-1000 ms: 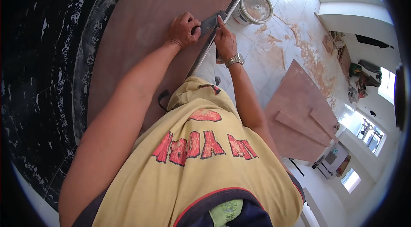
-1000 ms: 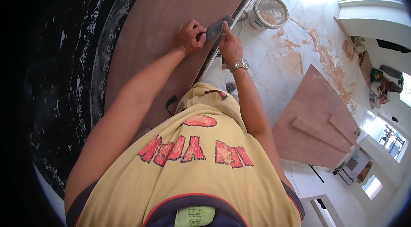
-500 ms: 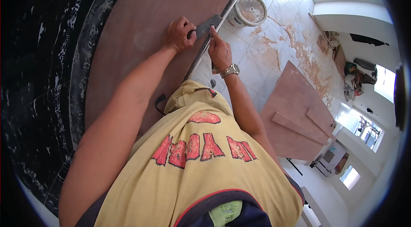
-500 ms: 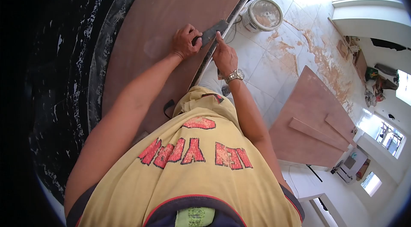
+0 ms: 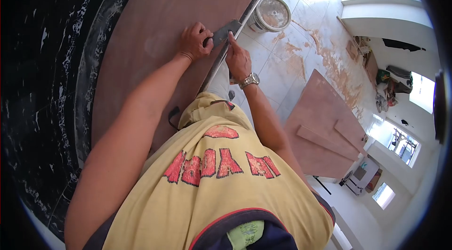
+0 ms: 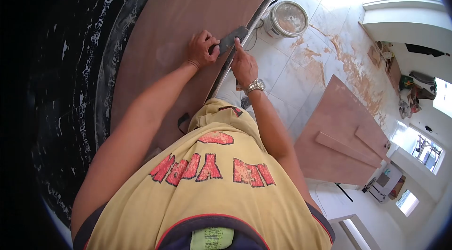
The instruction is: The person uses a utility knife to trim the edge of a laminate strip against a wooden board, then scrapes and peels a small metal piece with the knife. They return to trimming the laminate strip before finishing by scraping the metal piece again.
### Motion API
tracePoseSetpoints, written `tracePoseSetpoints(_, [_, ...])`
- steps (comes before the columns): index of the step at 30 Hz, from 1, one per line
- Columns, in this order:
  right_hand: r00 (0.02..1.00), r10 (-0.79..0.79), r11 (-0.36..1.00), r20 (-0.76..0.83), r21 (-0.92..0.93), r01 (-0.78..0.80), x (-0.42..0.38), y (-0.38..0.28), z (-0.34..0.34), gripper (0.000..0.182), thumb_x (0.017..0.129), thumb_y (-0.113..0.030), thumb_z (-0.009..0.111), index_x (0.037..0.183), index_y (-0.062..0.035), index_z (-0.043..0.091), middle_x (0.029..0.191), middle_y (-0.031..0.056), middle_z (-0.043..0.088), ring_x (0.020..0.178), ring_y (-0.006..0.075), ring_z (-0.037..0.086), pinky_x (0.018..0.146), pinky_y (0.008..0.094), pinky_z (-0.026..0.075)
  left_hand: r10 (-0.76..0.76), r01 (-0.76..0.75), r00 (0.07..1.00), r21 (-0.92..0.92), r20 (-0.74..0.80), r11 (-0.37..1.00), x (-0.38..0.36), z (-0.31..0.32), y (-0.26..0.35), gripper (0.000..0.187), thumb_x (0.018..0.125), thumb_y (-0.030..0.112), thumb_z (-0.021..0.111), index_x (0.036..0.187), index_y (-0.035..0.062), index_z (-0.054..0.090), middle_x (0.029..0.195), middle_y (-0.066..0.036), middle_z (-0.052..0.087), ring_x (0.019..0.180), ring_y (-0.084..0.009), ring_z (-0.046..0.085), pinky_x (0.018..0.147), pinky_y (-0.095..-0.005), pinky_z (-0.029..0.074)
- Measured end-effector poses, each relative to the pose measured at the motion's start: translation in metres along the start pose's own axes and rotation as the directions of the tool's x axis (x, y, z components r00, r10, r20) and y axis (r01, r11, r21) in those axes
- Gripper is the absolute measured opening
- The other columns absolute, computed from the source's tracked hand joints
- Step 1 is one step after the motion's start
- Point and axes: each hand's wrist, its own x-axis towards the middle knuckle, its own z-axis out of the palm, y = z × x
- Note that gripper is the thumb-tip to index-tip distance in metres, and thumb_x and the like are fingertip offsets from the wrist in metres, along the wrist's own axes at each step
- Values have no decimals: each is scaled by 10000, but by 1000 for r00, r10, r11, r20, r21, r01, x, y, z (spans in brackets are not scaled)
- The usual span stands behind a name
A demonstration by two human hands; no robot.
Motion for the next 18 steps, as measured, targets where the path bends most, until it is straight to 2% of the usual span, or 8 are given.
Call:
tracePoseSetpoints(2, [1000, 13, 1000, 23, -20, -13, -4, -2, -1, 491, 1026, -151, 548, 1512, -185, 604, 794, 262, 696, 735, 458, 687, 729, 547, 541, -2, 2, 1000, -10, -12, 1000, 4, -2, 2, 191, 762, 233, 747, 947, 186, 750, 1006, -39, 621, 938, -277, 659, 828, -446, 508])
tracePoseSetpoints(5, [988, 117, 990, 102, -85, -108, 27, -11, -11, 513, 1018, -138, 544, 1526, -197, 585, 862, 242, 735, 794, 436, 714, 742, 556, 549, -10, 10, 1000, -13, -7, 1000, -2, -3, 6, 174, 771, 231, 757, 940, 194, 748, 1011, -33, 610, 960, -261, 652, 846, -443, 505])
tracePoseSetpoints(8, [987, 121, 989, 106, -103, -110, 22, -14, -13, 507, 1022, -147, 548, 1524, -198, 589, 850, 240, 732, 770, 437, 712, 736, 554, 550, -21, 22, 999, -6, 31, 1000, -3, -5, 4, 166, 775, 233, 762, 936, 195, 745, 1015, -29, 604, 975, -251, 649, 853, -443, 504])
tracePoseSetpoints(12, [996, 65, 998, 68, -27, -64, -1, -2, -3, 499, 1027, -148, 549, 1522, -187, 592, 798, 230, 716, 726, 439, 694, 721, 550, 546, -43, 43, 999, -7, 16, 999, -1, -1, 4, 165, 776, 237, 762, 934, 195, 743, 1018, -26, 609, 980, -245, 649, 852, -443, 504])
tracePoseSetpoints(13, [990, 105, 993, 90, -57, -100, 9, -5, -7, 506, 1026, -146, 549, 1528, -197, 590, 805, 237, 716, 739, 441, 695, 725, 550, 545, -38, 39, 999, -5, 7, 999, -4, -3, 6, 166, 775, 238, 762, 934, 196, 743, 1017, -24, 609, 979, -243, 649, 854, -441, 505])
tracePoseSetpoints(16, [995, 67, 997, 75, 29, -69, 29, 0, -10, 512, 1026, -151, 549, 1532, -220, 587, 821, 243, 715, 756, 436, 698, 729, 547, 545, -9, 9, 1000, 2, -9, 1000, 1, -7, 8, 177, 770, 238, 756, 942, 196, 743, 1016, -23, 614, 967, -249, 652, 850, -438, 509])
tracePoseSetpoints(18, [992, 80, 994, 100, 63, -87, 14, -2, -12, 494, 1030, -152, 544, 1518, -203, 600, 824, 251, 708, 770, 435, 696, 738, 548, 540, -3, 3, 1000, -2, -11, 1000, 2, -9, 8, 195, 768, 238, 742, 957, 191, 745, 1019, -30, 624, 944, -266, 658, 836, -439, 516])
